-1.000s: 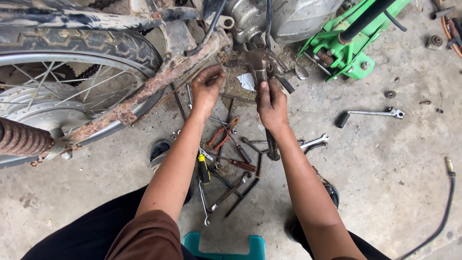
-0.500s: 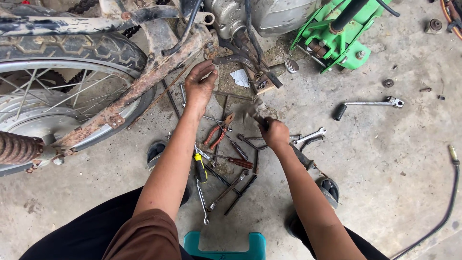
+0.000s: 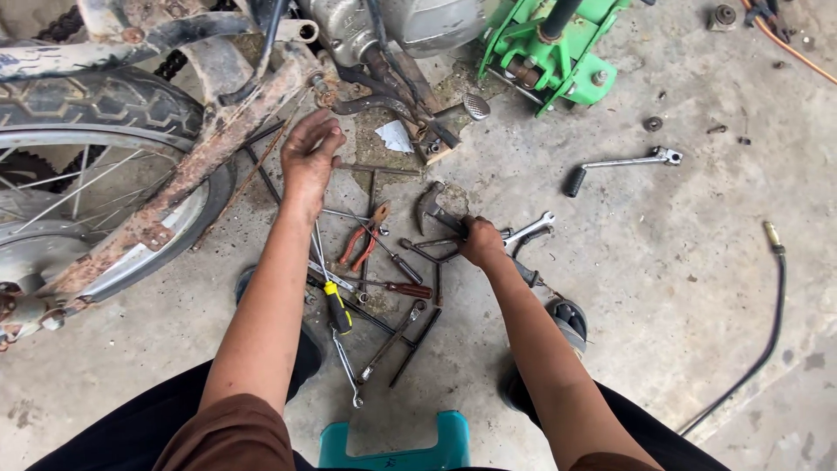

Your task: Repairing a motorcycle by using a hammer, screwdrivers, and wrenches to manipulate engine and frame components.

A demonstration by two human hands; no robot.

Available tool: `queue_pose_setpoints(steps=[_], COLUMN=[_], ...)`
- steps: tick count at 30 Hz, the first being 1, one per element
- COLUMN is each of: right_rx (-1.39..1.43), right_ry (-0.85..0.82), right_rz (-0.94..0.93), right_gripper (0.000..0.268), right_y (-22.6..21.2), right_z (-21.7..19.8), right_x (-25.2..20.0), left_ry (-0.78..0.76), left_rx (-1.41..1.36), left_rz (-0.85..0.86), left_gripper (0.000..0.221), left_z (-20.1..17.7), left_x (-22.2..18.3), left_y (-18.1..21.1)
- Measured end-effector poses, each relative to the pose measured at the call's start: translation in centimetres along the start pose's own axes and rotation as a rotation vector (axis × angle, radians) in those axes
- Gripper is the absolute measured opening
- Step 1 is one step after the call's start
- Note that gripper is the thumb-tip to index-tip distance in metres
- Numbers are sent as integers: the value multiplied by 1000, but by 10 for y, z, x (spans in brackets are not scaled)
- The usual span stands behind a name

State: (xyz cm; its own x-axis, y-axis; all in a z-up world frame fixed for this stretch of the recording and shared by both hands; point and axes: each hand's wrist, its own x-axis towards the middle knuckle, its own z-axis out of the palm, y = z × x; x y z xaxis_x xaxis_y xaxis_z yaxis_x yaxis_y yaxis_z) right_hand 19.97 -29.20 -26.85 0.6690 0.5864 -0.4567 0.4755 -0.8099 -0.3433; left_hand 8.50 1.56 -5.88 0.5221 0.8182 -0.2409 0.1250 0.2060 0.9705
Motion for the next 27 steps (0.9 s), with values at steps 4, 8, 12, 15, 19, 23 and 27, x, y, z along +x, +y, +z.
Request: queue_pose_setpoints(steps=[4,8,12,15,19,23,27], right_rx=[34,82,130,139,125,76,45], right_ry=[10,-2,56,80,103,134,114], right_rz=[-4,10,-22,-33,-50,-29,16], right_gripper=[43,47,44,43,41,37,40], right_y=[19,18,23,20,19,13,15], right_z=[13,10,7,9,11,18,25], right_x=[4,5,-1,-5,-8,-3,3], left_ry=[1,-20,-118,-130,-106,-137,-190], left_rx=[-79,-357,-641,-659,-742,-872,-899], left_rz=[-30,-223,-481,-479,-508,-514,-600], left_gripper=[30,32,59,51,46,43,34], left_z=[2,5,14,14,18,18,15], left_x=[6,21,16,39,35,32,33], left_y=[4,-2,31,12,11,13,15])
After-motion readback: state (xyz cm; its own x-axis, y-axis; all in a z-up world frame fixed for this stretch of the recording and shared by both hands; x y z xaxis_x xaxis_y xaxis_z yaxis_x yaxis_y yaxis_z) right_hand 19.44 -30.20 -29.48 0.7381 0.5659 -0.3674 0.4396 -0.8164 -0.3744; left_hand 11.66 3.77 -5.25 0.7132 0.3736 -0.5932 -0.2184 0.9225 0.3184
